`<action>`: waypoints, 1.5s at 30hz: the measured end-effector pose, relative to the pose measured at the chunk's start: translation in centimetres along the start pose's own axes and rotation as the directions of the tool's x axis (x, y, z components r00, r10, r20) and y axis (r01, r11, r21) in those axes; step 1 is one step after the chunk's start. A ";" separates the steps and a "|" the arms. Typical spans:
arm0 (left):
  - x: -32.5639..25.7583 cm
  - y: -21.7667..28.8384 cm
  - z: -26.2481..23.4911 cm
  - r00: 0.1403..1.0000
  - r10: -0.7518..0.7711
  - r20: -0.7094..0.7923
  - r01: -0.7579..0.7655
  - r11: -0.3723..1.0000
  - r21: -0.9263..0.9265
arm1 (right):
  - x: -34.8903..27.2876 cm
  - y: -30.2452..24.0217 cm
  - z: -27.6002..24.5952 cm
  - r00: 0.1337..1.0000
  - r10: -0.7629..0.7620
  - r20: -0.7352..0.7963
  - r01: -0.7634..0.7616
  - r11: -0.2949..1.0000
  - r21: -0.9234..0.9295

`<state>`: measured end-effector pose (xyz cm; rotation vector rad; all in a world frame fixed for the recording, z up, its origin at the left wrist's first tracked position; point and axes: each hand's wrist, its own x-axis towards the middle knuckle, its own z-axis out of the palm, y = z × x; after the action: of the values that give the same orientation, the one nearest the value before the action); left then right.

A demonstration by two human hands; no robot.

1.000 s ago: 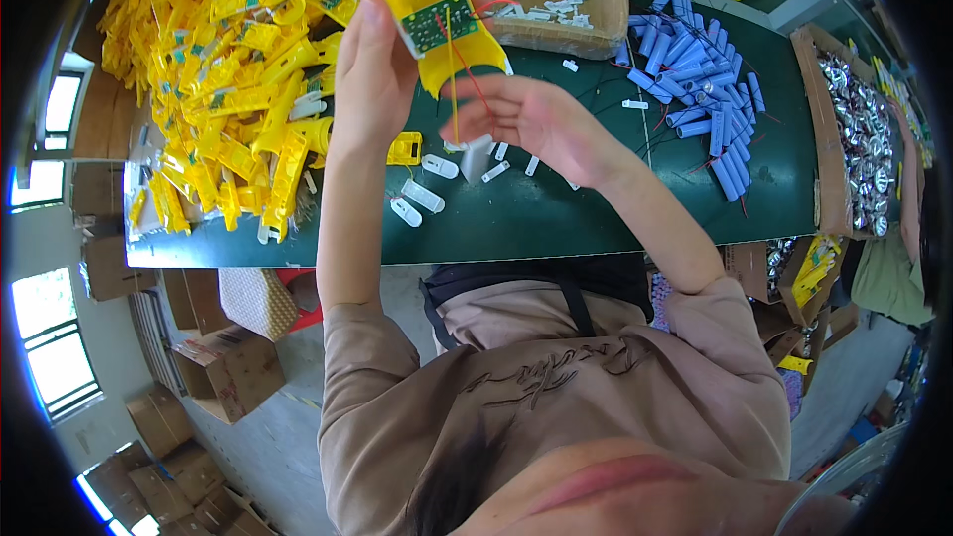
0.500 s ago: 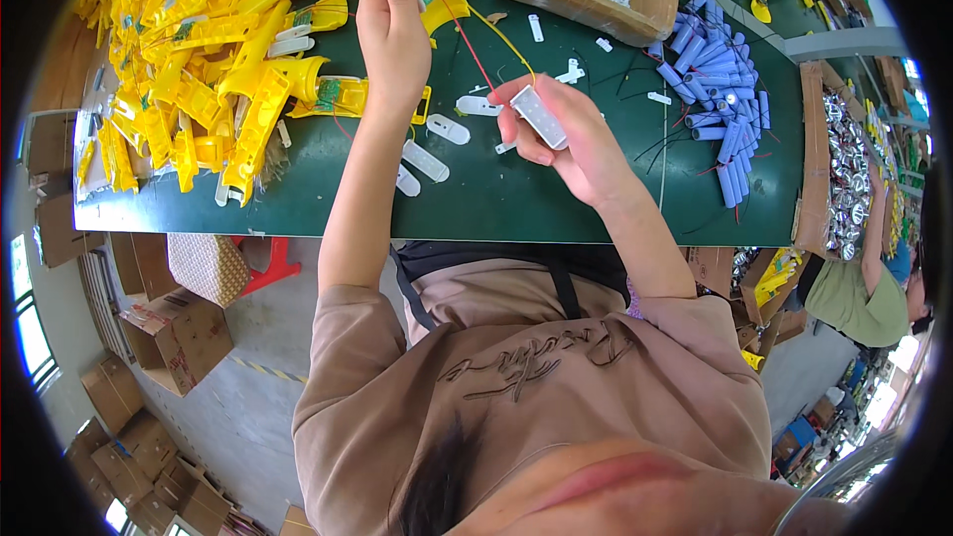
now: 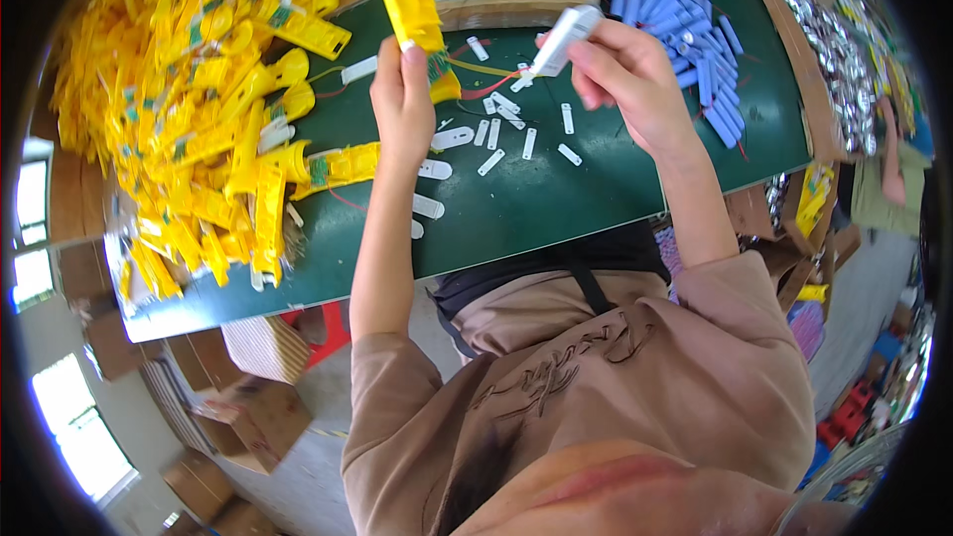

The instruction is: Assembling components of a yellow electronic device by inserting a circuit board and battery into the plastic housing and securing parts.

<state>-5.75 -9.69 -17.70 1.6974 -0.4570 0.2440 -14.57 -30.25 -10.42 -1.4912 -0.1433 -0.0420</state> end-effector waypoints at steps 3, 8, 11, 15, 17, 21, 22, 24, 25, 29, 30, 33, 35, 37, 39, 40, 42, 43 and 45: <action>-1.6 1.4 1.4 0.971 -0.007 0.241 0.003 1.000 0.014 | 0.1 2.3 -1.4 0.998 -0.004 -0.056 0.002 1.000 -0.024; -2.8 2.0 2.8 0.899 0.002 0.437 -0.015 1.000 0.027 | -0.6 3.6 -1.2 0.975 0.008 -0.220 0.013 0.995 0.095; -3.1 2.1 3.2 0.879 -0.023 0.477 -0.006 0.998 0.059 | -0.6 4.2 -1.1 0.930 0.121 -0.347 -0.078 0.987 0.138; -3.5 2.4 3.7 0.824 0.055 0.563 -0.123 0.989 0.084 | -0.7 5.8 -2.4 0.821 -0.195 -0.537 0.002 0.941 -0.340; -3.6 2.5 3.8 0.786 0.148 0.600 -0.232 0.971 0.064 | -0.4 5.7 -2.2 0.753 -0.364 -0.548 0.098 0.886 -0.453; -4.0 1.5 3.4 0.697 -0.041 0.716 0.229 0.959 -0.167 | -0.3 6.5 -4.5 0.896 -0.325 -0.303 0.244 0.930 -0.276; -4.0 1.6 3.4 0.695 -0.041 0.718 0.229 0.959 -0.167 | -0.3 6.3 -4.8 0.978 -0.180 -0.106 0.177 0.983 -0.040; -4.1 1.8 3.3 0.680 -0.144 0.719 0.530 0.774 -0.346 | -0.9 6.0 -4.6 0.992 -0.102 -0.080 0.114 0.980 0.165; -4.0 1.9 3.2 0.662 -0.168 0.730 0.565 0.752 -0.339 | -1.0 5.5 -4.3 0.992 -0.125 -0.015 0.126 0.983 0.131; -3.8 1.6 3.6 0.678 -0.207 0.705 0.619 0.679 -0.396 | -1.5 5.3 -1.8 0.991 -0.137 0.012 0.132 0.976 0.171; -3.8 1.7 3.7 0.679 -0.209 0.704 0.618 0.680 -0.394 | -1.5 5.3 -1.3 0.991 -0.135 -0.021 0.137 0.974 0.179; -4.0 1.4 4.2 0.657 -0.224 0.720 0.653 0.646 -0.395 | -1.2 6.0 -0.9 0.976 -0.152 -0.155 0.163 0.985 0.063; -4.4 1.5 4.5 0.657 -0.238 0.716 0.662 0.636 -0.396 | -0.9 6.4 -0.3 0.967 -0.168 -0.189 0.191 0.975 0.110; -4.5 1.3 4.4 0.645 -0.227 0.730 0.670 0.627 -0.397 | -0.7 6.4 0.1 0.958 -0.182 -0.221 0.219 0.964 0.155; -4.9 1.3 4.3 0.656 -0.236 0.717 0.663 0.633 -0.399 | -0.5 6.2 0.3 0.973 -0.152 -0.173 0.190 0.955 0.229; -5.1 1.4 4.4 0.663 -0.242 0.708 0.659 0.638 -0.399 | -0.5 6.2 0.3 0.973 -0.150 -0.173 0.188 0.955 0.228; -4.7 1.9 4.1 0.651 -0.236 0.722 0.666 0.634 -0.394 | -0.3 6.3 0.4 0.966 -0.176 -0.192 0.204 0.969 0.139; -4.5 2.1 4.0 0.640 -0.229 0.733 0.671 0.631 -0.389 | -0.4 6.2 0.4 0.966 -0.175 -0.189 0.202 0.970 0.138; -4.6 2.2 4.4 0.678 -0.213 0.703 0.629 0.663 -0.406 | -0.4 6.0 0.4 0.969 -0.123 -0.214 0.173 0.957 0.231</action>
<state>-11.22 -13.54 -18.45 1.1149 -0.4874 -0.7978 -14.33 -29.38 -16.36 -1.2156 -0.0963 -0.2838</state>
